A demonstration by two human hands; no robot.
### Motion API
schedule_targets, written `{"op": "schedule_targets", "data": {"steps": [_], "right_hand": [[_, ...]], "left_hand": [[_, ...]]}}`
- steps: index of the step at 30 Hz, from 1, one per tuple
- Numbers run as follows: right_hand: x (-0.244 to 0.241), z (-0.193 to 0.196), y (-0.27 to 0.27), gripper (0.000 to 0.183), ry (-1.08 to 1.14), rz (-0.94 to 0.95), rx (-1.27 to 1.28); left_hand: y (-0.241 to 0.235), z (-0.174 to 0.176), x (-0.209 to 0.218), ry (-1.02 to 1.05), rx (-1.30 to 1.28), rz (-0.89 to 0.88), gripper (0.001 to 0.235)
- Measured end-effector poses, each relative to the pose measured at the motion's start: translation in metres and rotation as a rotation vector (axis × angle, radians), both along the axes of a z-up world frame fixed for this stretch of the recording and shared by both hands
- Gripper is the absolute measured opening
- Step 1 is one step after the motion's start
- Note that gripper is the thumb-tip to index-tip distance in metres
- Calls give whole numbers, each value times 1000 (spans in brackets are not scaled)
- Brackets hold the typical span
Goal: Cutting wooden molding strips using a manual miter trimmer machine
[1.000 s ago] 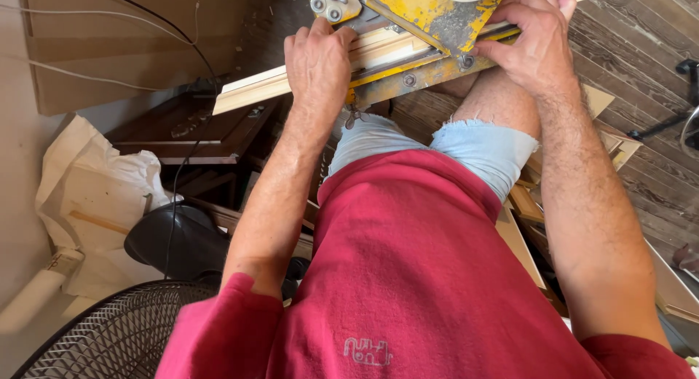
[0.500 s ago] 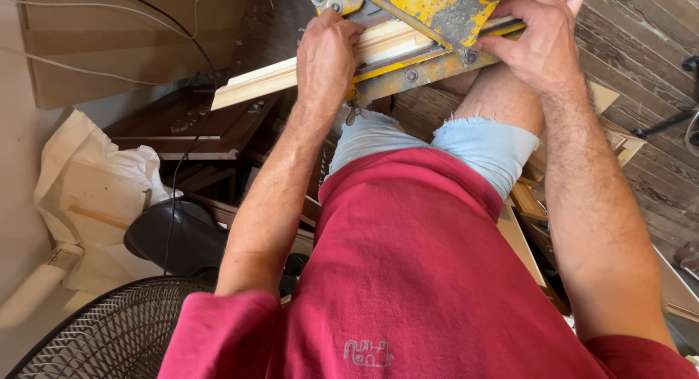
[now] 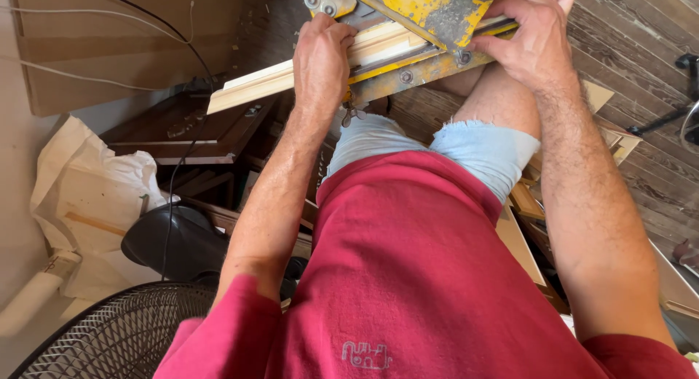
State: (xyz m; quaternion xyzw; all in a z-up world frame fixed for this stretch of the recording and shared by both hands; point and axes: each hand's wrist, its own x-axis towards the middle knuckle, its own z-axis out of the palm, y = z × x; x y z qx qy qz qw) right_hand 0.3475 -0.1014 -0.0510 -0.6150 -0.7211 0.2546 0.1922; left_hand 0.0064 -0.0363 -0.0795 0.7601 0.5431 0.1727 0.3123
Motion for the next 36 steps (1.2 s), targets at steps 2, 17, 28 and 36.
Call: {"op": "schedule_targets", "data": {"steps": [2,17,28,36], "right_hand": [[2,-5,-1,37,-30,-6,9],[0,-1,-1,33,-38,-38,-15],[-1,2,-1,31,-17,-17,-4],[-2,4,0,33,-13,-14,-17]], "left_hand": [[0,0,0,-3,15,2,13],[0,4,5,-28,-7,11,14],[-1,3,4,-21,-40,27,16],[-1,3,4,-56,-34,26,15]]}}
